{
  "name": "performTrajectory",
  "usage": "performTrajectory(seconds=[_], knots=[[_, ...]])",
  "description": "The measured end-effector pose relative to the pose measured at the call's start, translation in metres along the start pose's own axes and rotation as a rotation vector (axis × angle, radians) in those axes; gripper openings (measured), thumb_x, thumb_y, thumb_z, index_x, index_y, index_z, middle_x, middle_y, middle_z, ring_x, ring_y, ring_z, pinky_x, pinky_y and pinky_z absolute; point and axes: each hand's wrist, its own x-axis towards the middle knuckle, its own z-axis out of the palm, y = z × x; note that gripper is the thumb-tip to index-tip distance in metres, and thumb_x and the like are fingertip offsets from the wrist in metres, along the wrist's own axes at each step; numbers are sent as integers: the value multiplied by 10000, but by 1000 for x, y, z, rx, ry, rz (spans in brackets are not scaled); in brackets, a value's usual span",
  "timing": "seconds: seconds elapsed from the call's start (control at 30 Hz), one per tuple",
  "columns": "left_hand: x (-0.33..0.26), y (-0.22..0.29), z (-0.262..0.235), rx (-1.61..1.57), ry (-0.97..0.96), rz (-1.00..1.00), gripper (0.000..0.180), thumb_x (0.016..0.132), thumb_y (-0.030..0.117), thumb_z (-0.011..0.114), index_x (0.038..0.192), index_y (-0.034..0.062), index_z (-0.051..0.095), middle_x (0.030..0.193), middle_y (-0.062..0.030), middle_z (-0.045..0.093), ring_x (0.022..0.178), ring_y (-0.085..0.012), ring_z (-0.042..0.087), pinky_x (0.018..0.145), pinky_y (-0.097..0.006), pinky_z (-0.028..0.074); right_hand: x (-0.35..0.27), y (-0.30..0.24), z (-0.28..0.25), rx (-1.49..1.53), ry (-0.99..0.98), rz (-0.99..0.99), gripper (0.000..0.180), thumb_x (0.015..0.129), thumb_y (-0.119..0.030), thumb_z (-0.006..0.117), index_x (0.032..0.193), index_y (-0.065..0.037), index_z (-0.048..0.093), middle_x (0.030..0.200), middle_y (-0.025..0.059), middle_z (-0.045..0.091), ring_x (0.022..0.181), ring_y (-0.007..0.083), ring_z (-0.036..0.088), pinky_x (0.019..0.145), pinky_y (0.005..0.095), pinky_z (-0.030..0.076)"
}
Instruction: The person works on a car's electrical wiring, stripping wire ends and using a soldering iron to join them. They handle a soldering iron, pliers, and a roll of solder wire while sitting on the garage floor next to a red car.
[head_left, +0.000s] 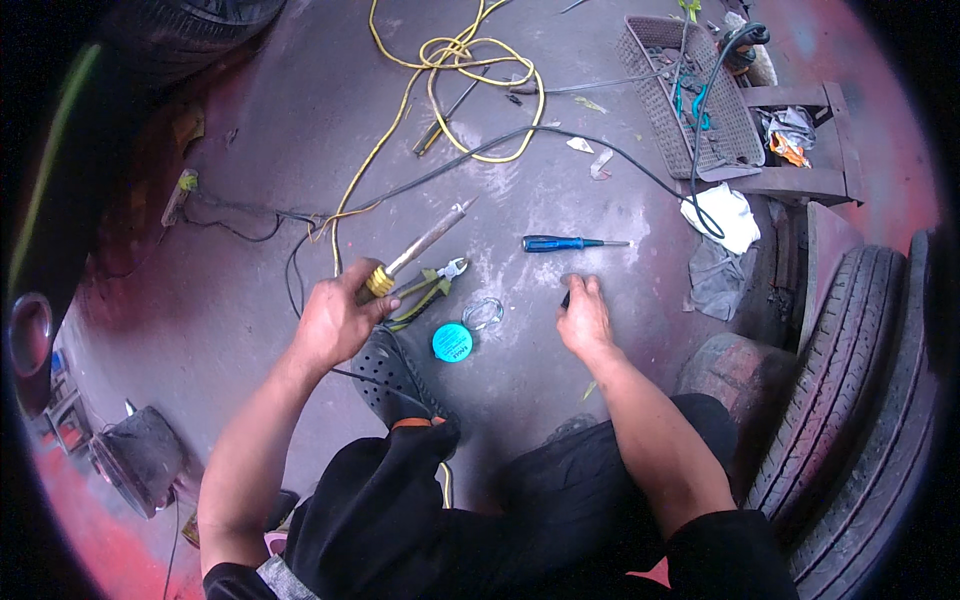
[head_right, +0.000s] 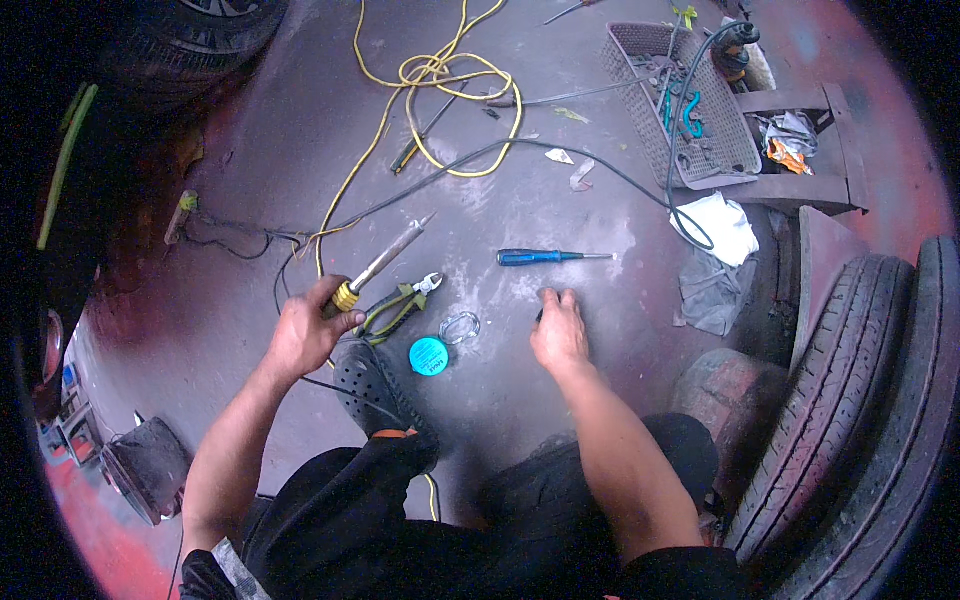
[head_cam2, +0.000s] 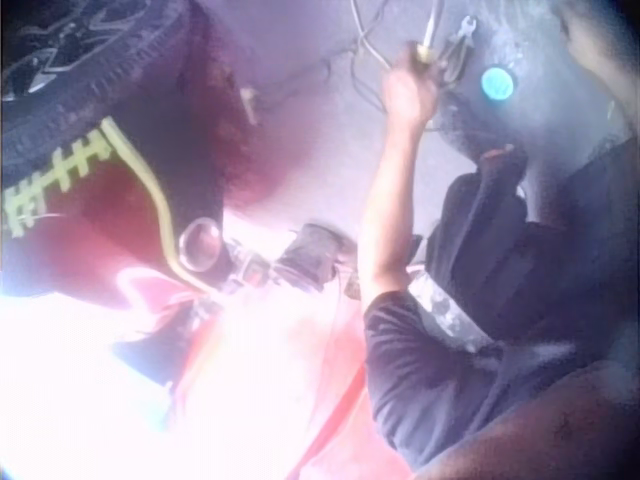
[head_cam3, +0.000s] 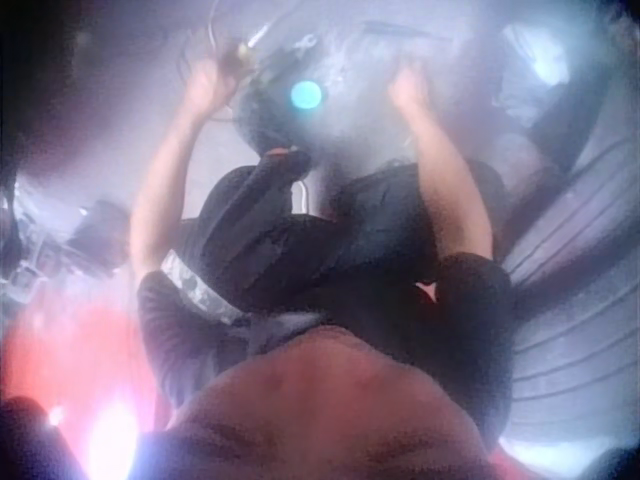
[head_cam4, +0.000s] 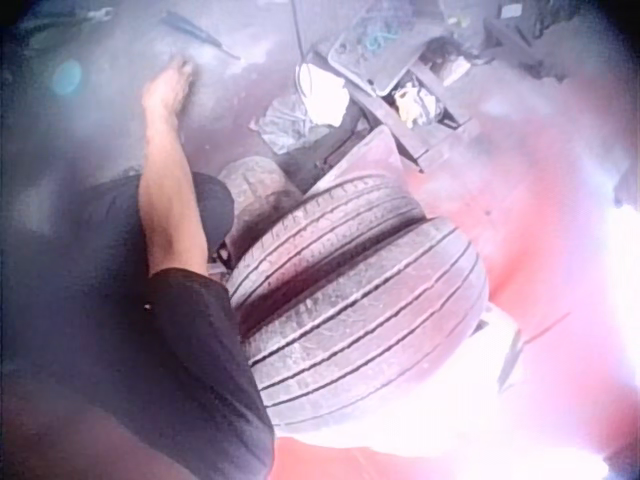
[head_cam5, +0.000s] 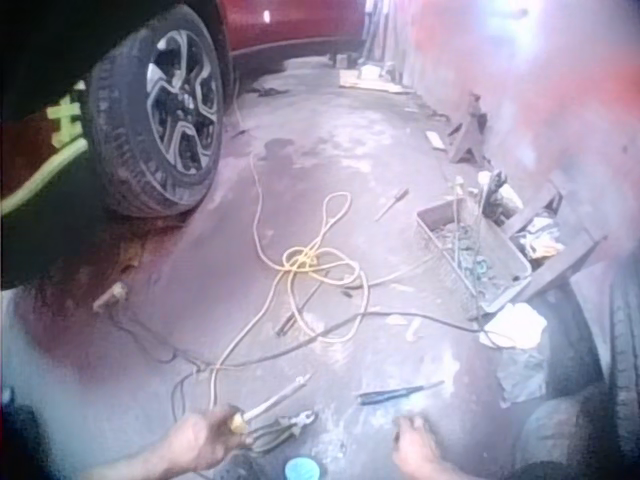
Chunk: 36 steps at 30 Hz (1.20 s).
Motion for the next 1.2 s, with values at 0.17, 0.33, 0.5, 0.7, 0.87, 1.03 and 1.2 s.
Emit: performTrajectory(seconds=[0.17, 0.33, 0.5, 0.7, 0.87, 1.03, 1.2], knots=[[-12, -11, 7, -26, 13, -8, 501, 804, 276, 773, 1174, 2, 576, 915, -197, 667, 862, -308, 656, 763, -409, 494, 19, -2, 16, 294, 78, -15, 393, 852, -75, 634, 1233, -46, 543, 1091, 173, 622, 1003, 388, 625, 883, 455, 508], [-16, -12, 6, -95, 22, -61, 512, 799, 269, 786, 1177, -6, 578, 879, -168, 653, 818, -235, 620, 752, -383, 486, 27, -17, -11, 1059, -328, 168, 273, 885, -148, 661, 1098, 17, 616, 978, 98, 684, 864, 180, 652, 736, 325, 516], [-12, -5, 8, -99, 29, -36, 475, 820, 259, 770, 1167, -5, 581, 890, -160, 647, 823, -221, 609, 749, -369, 480, 28, -8, -15, 1119, -332, 234, 257, 911, -188, 646, 1077, 7, 654, 938, 70, 682, 826, 149, 633, 695, 301, 509], [-8, 4, 23, -106, 22, 2, 429, 836, 239, 753, 1147, -4, 585, 845, -157, 647, 787, -229, 609, 733, -376, 482, 24, 9, 18, 642, -47, -30, 219, 846, -155, 700, 1012, -13, 705, 988, 136, 683, 906, 261, 650, 825, 365, 512], [-10, 5, 38, -110, 21, -20, 408, 835, 221, 742, 1123, -30, 597, 837, -176, 658, 782, -248, 631, 730, -387, 490, 10, -1, 14, 379, -38, -98, 230, 817, -134, 710, 1032, -55, 711, 1140, 177, 614, 1036, 339, 611, 911, 409, 490], [-10, 11, 55, -171, 8, 14, 371, 859, 238, 707, 1085, -38, 602, 830, -168, 655, 778, -241, 625, 723, -387, 489, 1, -13, -5, -73, 139, -171, 311, 844, -234, 682, 1074, -25, 693, 1186, 212, 597, 1049, 354, 599, 959, 440, 462], [2, 40, 88, -400, -42, -62, 394, 901, 248, 654, 1124, -51, 526, 846, -202, 656, 799, -271, 651, 736, -401, 511, -19, -68, -13, 829, -80, -25, 595, 947, -468, 548, 1242, 48, 583, 1178, 224, 631, 1088, 308, 602, 975, 395, 443]])
